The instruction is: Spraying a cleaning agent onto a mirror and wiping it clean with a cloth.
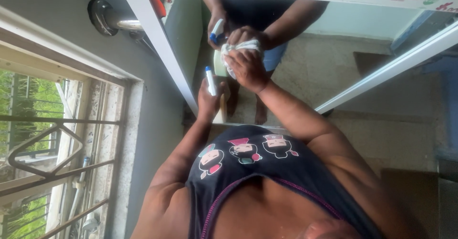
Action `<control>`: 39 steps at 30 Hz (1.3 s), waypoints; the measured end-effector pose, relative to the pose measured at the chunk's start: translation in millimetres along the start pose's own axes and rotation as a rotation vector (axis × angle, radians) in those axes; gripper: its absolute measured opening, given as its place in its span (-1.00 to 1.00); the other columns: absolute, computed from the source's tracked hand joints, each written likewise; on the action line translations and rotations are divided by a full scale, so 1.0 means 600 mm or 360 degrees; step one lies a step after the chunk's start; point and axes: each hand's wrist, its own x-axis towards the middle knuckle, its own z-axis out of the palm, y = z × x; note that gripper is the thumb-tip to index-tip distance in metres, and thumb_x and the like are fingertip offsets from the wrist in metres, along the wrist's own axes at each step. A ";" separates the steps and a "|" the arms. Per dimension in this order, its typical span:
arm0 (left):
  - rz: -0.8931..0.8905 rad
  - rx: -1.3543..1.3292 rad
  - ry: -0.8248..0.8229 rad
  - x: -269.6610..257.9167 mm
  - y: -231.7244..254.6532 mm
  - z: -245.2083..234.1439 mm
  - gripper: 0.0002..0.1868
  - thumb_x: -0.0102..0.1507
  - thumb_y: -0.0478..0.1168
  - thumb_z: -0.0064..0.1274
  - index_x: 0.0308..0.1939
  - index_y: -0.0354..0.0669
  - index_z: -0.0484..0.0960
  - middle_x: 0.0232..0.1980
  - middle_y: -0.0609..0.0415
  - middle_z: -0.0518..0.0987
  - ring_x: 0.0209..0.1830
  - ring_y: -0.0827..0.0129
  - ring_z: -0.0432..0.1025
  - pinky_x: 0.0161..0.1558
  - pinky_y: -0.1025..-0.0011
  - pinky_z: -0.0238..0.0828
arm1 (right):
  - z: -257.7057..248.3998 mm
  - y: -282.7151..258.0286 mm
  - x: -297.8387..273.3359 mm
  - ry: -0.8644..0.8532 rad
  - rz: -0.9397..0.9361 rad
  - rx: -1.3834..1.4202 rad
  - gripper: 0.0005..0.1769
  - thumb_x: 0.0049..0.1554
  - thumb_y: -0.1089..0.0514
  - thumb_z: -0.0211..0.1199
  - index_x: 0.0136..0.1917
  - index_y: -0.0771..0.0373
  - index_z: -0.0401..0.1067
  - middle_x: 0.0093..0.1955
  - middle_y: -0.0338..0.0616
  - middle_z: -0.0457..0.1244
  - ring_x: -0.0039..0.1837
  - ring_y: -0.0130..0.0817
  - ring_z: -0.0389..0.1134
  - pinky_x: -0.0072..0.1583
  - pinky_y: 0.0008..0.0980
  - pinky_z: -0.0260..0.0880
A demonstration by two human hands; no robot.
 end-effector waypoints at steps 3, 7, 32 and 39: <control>0.0097 0.0044 0.0021 -0.005 -0.004 -0.002 -0.56 0.33 -0.09 0.15 0.19 -0.26 0.50 0.06 -0.15 0.64 0.07 0.13 0.56 0.10 0.20 0.47 | 0.027 -0.006 -0.036 -0.0121 0.0012 0.0065 -0.63 0.28 0.14 0.24 0.35 0.16 0.51 0.29 -0.17 0.27 0.25 -0.24 0.28 0.25 -0.18 0.23; 0.0021 -0.0030 0.0050 -0.013 0.001 -0.008 -0.52 0.32 -0.07 0.16 0.21 -0.26 0.47 0.06 -0.16 0.63 0.07 0.12 0.55 0.11 0.20 0.46 | 0.060 -0.013 -0.085 -0.0312 -0.0051 -0.0043 -0.67 0.24 0.16 0.22 0.26 0.19 0.52 0.28 -0.07 0.30 0.27 -0.19 0.29 0.30 -0.12 0.27; -0.0092 -0.0178 0.0046 -0.025 -0.002 -0.039 -0.51 0.33 -0.09 0.14 0.24 -0.27 0.44 0.08 -0.16 0.60 0.06 0.16 0.52 0.08 0.23 0.48 | -0.085 0.000 0.242 0.0475 -0.0058 -0.0112 -0.75 0.29 0.25 0.31 0.25 0.15 0.47 0.21 -0.16 0.26 0.21 -0.18 0.29 0.26 -0.12 0.20; 0.0053 -0.0056 0.0094 -0.003 -0.030 -0.029 -0.53 0.32 -0.10 0.18 0.21 -0.29 0.46 0.08 -0.13 0.60 0.08 0.19 0.51 0.11 0.23 0.44 | -0.014 -0.011 0.173 0.0278 -0.0089 -0.0071 -0.70 0.32 0.09 0.35 0.29 0.17 0.49 0.22 -0.12 0.27 0.17 -0.21 0.27 0.19 -0.13 0.21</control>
